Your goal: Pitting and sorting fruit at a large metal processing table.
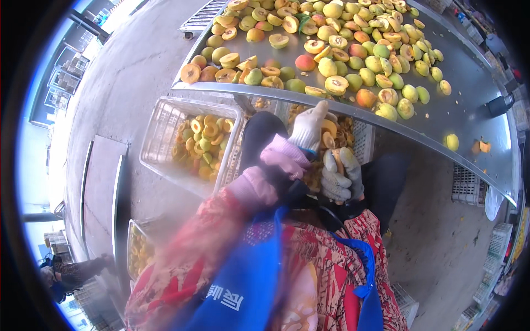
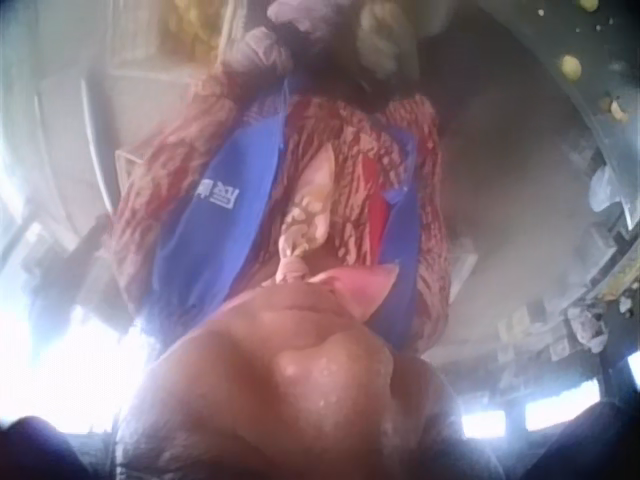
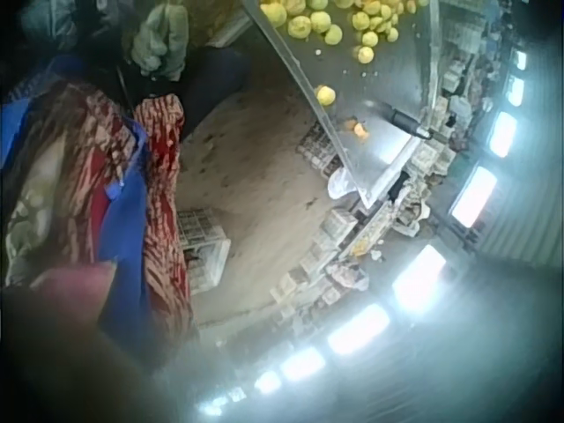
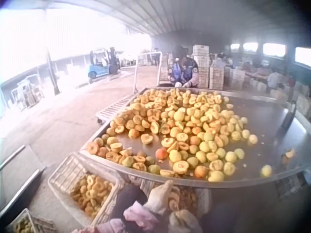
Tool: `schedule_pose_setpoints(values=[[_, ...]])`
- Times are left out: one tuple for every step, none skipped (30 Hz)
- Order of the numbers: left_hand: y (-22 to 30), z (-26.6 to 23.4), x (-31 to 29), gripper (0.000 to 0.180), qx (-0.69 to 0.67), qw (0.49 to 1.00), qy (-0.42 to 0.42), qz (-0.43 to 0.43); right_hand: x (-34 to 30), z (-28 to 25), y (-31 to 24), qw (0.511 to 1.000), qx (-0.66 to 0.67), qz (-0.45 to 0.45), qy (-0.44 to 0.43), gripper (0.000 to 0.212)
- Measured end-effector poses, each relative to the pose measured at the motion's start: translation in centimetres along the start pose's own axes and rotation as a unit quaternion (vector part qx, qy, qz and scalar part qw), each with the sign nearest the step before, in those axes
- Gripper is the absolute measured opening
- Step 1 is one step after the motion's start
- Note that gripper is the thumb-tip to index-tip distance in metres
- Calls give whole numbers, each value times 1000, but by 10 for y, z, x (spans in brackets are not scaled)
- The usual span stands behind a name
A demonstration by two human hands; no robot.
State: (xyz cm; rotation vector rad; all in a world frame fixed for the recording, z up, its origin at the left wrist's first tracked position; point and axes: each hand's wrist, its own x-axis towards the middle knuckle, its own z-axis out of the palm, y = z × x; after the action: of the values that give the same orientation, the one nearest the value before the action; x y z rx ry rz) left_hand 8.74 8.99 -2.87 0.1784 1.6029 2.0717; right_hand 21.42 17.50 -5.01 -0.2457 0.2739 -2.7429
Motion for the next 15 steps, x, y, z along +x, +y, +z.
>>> schedule_pose_setpoints(values=[[11,-1,4,32,-52,993,78,-65,-9,-5,-2,998,39,25,43,39],[35,-5,0,29,-13,990,129,-47,-9,-8,-2,999,30,21,38,39],[46,-26,-1,26,3,987,160,-6,2,-12,4,946,-223,49,231,35],[58,-40,1,28,80,983,165,23,1,-20,4,788,-453,59,413,32],[74,-72,7,32,360,909,207,48,-1,-52,12,699,-582,26,416,23],[81,-108,4,36,615,743,220,145,10,-32,14,703,-584,26,404,23],[86,-131,6,36,708,604,276,242,21,-9,16,774,-469,51,423,20],[76,-125,26,36,686,633,265,242,16,4,8,812,-348,62,465,17],[87,-105,31,36,680,662,240,205,19,0,6,802,-385,25,455,15],[96,-85,33,36,672,687,219,165,19,-3,7,803,-390,20,450,15],[111,-80,22,33,673,693,190,178,30,6,13,831,-361,57,419,16],[99,-59,39,30,658,714,133,199,32,-5,6,841,-335,81,418,17],[98,-26,49,24,691,704,82,143,25,-45,15,817,-444,24,368,15],[71,-16,68,24,643,730,60,227,19,-83,21,775,-545,-34,317,13],[45,-28,92,31,703,671,19,235,32,-64,19,876,-346,9,335,11]])
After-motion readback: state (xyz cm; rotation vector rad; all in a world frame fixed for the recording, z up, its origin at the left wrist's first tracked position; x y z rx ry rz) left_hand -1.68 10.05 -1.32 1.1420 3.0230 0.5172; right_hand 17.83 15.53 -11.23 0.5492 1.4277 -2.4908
